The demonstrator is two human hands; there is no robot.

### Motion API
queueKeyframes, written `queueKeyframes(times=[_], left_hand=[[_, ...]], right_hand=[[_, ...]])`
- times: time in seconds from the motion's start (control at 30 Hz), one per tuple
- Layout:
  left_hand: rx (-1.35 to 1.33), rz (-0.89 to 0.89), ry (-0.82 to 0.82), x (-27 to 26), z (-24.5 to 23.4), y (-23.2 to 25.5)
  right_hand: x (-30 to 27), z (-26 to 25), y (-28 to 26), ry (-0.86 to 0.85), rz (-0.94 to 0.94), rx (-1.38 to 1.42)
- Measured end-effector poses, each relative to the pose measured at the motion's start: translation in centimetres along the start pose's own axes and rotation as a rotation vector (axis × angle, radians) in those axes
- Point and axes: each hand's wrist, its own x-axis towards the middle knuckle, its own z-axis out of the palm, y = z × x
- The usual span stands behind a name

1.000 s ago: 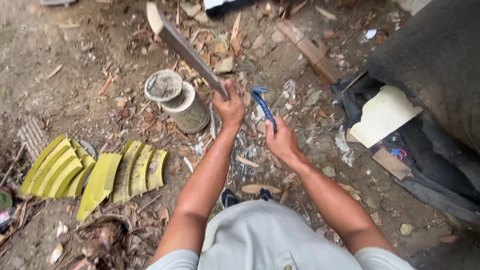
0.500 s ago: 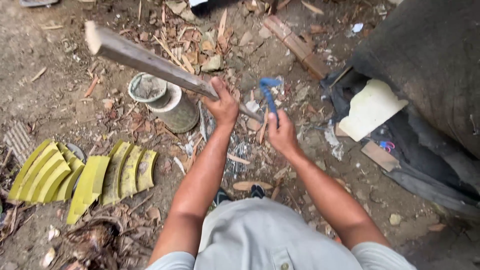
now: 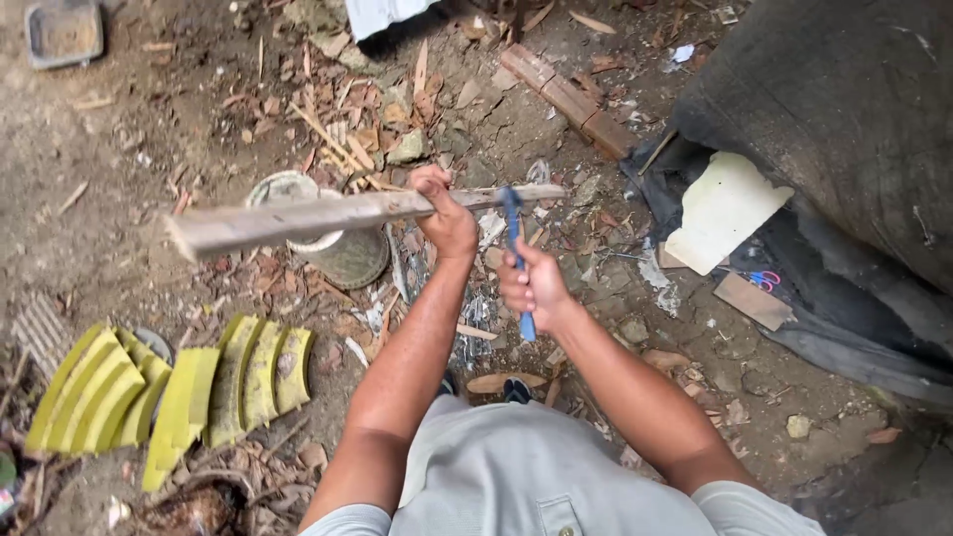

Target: Using a pry bar to remove wooden planks from a structure and moving corrugated metal sheets in an outdoor scrap area.

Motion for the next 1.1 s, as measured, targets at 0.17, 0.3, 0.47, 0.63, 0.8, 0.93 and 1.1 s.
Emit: queueKeyframes(times=[0.17,0.3,0.47,0.63,0.8,0.93,1.1], left_hand=[[0.027,0.060,-0.049,1.3,-0.1,0.3],[-0.109,-0.025,-0.085,2.4,-1.0,0.4],[-0.066,-0.114,-0.156,1.0,-0.3,-0.4],[-0.009,-0.170,-0.218,1.8,-0.8,-0.2],[-0.216,-0.270,-0.321,1.9,-1.5,0.5],[-0.265,-0.297,-0.428,0.4,-0.2,1.4],[-0.345,-0.323,-0.497,-0.9,0.3,1.0]], right_hand=[[-2.7,2.5,0.4,-0.062,-0.069,-0.449],[2.5,-2.2,-1.1,0.150,-0.271,-0.340],[0.3,2.8,2.6,0.233,-0.295,-0.460],[-1.5,5.6,2.4,0.079,-0.344,-0.414],[-1.3,4.8,1.1,0.433,-0.638,-0.737],[0.4,4.3,1.5,0.525,-1.071,-1.179],[1.2,3.2,2.1,0.598,-1.089,-1.324]])
